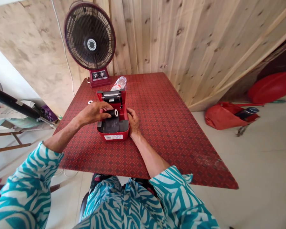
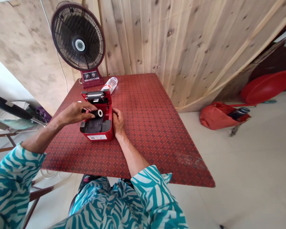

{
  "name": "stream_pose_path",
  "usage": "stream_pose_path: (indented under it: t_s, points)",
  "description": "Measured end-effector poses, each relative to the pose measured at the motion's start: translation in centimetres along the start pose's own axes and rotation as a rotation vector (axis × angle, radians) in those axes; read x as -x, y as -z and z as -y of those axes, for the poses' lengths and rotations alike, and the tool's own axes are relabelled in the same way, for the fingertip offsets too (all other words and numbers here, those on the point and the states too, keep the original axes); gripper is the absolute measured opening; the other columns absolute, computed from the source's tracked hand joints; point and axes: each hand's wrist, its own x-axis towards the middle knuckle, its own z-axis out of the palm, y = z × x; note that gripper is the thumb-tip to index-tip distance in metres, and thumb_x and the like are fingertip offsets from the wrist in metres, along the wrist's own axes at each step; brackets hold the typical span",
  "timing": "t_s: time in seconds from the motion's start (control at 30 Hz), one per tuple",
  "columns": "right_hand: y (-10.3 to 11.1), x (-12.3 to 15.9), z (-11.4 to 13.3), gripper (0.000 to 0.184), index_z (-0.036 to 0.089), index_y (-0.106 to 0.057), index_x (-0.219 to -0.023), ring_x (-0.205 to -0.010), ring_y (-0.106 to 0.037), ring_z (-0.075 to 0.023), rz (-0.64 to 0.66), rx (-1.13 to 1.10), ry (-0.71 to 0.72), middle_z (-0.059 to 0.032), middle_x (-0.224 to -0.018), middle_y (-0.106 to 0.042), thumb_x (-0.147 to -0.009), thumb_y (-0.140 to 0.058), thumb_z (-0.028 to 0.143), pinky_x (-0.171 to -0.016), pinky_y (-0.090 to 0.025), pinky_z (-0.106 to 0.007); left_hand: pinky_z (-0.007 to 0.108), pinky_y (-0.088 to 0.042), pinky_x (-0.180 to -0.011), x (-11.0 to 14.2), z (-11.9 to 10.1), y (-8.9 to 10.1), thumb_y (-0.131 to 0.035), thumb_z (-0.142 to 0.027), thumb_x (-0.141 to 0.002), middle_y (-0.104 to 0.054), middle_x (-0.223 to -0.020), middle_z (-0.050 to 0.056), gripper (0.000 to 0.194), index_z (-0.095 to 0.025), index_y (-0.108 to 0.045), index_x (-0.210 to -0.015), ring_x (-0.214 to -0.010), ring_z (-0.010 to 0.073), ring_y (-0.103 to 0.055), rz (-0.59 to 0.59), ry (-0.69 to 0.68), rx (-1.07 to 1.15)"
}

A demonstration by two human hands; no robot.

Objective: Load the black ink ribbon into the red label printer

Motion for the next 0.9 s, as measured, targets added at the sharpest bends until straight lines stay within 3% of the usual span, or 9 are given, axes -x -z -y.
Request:
stream_pose_path:
  t_s: [0.13,0.3,0.47,0.6,0.77,0.83,0.9]
  points:
    - [0.1,0.0,0.3,0.032,0.026,-0.071,-0.107,-0.115,-0.064,-0.0223,0.005,0.022,-0.002,-0.0036,-0.115,-0.074,-0.081,-0.058,0.040,-0.112,-0.046,-0.047,0.032,-0.054,-0.082,-1.8,-0.4,-1.3,-0.075,-0.018,-0.073,-0.077,-0.090,0.001,0.019,-0.022,-0.072,-0.092,-0.086,0.0213,-0.071,0.063,0.025,-0.095]
    - [0.0,0.0,0.2,0.031,0.026,-0.071,-0.106,-0.116,-0.064,-0.0223,-0.018,0.019,0.005,-0.0033,-0.117,-0.074,-0.081,-0.058,0.039,-0.115,-0.044,-0.047,0.028,-0.050,-0.072,-2.1,-2.0,-0.8,-0.078,-0.023,-0.070,-0.074,-0.082,0.001,0.018,-0.022,-0.070,-0.086,-0.079,0.0211,-0.069,0.119,0.044,-0.295]
    - [0.0,-0.1,-0.1,0.032,0.026,-0.071,-0.107,-0.117,-0.064,-0.0224,-0.007,0.008,0.005,-0.0032,-0.117,-0.074,-0.081,-0.058,0.039,-0.114,-0.044,-0.046,0.030,-0.050,-0.079,-2.1,-3.4,-0.8,-0.071,-0.023,-0.079,-0.077,-0.102,0.005,0.024,-0.020,-0.072,-0.103,-0.094,0.0239,-0.071,0.185,0.100,-0.492]
    - [0.1,-0.1,0.0,0.032,0.026,-0.070,-0.107,-0.117,-0.064,-0.0233,-0.016,0.025,0.004,-0.0039,-0.117,-0.073,-0.081,-0.058,0.041,-0.114,-0.044,-0.048,0.030,-0.051,-0.084,-3.5,-2.5,-2.1,-0.072,-0.020,-0.079,-0.078,-0.110,0.007,0.028,-0.021,-0.075,-0.107,-0.104,0.0262,-0.072,0.289,0.109,-0.526]
    - [0.0,0.2,0.2,0.034,0.026,-0.069,-0.107,-0.113,-0.065,-0.0235,-0.019,0.003,-0.010,-0.0039,-0.115,-0.074,-0.080,-0.058,0.043,-0.112,-0.045,-0.048,0.026,-0.050,-0.078,-4.2,-0.5,-2.6,-0.074,-0.019,-0.076,-0.080,-0.099,0.001,0.020,-0.025,-0.078,-0.094,-0.094,0.0217,-0.074,0.315,0.040,-0.384]
    - [0.0,0.2,0.3,0.035,0.025,-0.069,-0.106,-0.112,-0.065,-0.0238,-0.010,-0.008,-0.022,-0.0042,-0.113,-0.074,-0.078,-0.059,0.044,-0.109,-0.047,-0.047,0.025,-0.051,-0.077,-3.2,0.0,-2.3,-0.070,-0.021,-0.080,-0.081,-0.097,0.000,0.014,-0.026,-0.079,-0.091,-0.089,0.0189,-0.074,0.231,-0.030,-0.260]
    - [0.1,-0.1,0.5,0.038,0.025,-0.068,-0.107,-0.110,-0.066,-0.0238,-0.003,-0.023,-0.056,-0.0049,-0.113,-0.074,-0.078,-0.060,0.047,-0.106,-0.049,-0.047,0.025,-0.052,-0.076,-1.7,0.4,-1.9,-0.066,-0.027,-0.086,-0.080,-0.097,0.001,0.014,-0.024,-0.079,-0.091,-0.084,0.0169,-0.073,-0.010,-0.068,-0.110]
